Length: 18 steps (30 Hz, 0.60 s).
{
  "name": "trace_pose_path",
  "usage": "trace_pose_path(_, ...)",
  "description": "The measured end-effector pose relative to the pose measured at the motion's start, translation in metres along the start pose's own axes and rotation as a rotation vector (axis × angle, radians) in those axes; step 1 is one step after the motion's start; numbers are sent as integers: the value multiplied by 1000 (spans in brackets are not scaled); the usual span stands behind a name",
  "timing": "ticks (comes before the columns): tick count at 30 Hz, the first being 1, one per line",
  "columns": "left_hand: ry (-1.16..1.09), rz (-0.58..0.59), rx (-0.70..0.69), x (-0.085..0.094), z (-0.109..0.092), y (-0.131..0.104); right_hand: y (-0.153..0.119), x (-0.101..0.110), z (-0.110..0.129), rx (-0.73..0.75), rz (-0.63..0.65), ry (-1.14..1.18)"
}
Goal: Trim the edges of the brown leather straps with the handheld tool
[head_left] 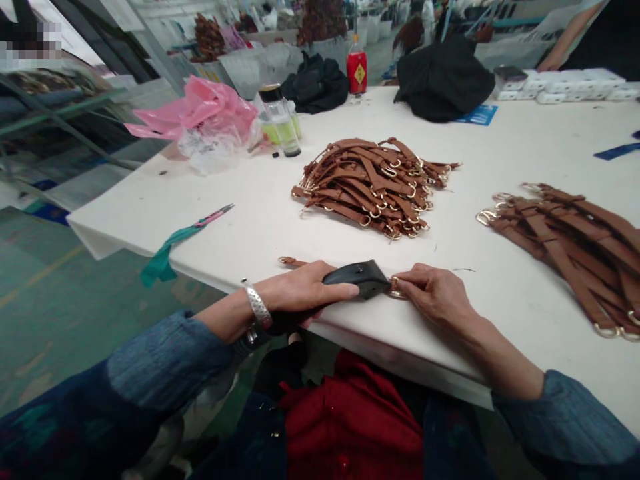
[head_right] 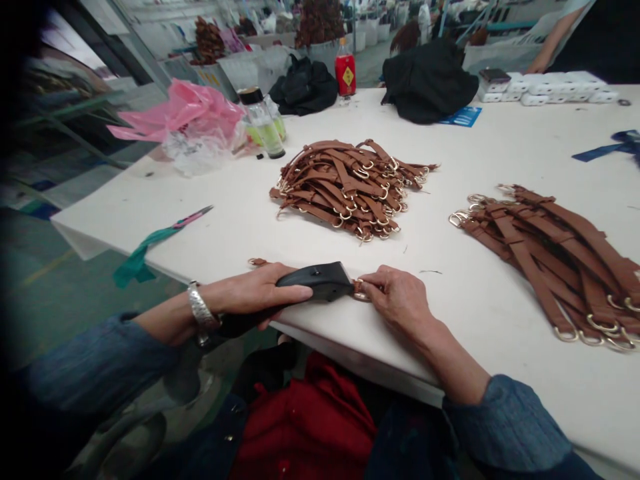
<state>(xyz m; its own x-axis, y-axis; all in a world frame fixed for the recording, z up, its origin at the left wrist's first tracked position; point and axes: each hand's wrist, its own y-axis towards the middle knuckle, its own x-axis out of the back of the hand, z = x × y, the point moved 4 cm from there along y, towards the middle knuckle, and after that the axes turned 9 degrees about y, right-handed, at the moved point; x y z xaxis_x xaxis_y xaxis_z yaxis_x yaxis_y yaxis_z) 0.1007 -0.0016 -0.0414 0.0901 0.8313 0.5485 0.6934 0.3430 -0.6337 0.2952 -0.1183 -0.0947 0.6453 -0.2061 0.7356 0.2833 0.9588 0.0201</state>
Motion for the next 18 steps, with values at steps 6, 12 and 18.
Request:
trace_pose_path(6,-13,70,-71,-4,7,-12,1,-1,1,-21,-14,-18)
trace_pose_path(12,-24,-20,-78,-10,-12,7,1,-3,-2,4,2,34)
trace_pose_path(18,-115,-102,-20,2,1,5,-1,-3,-2,13,-15,45)
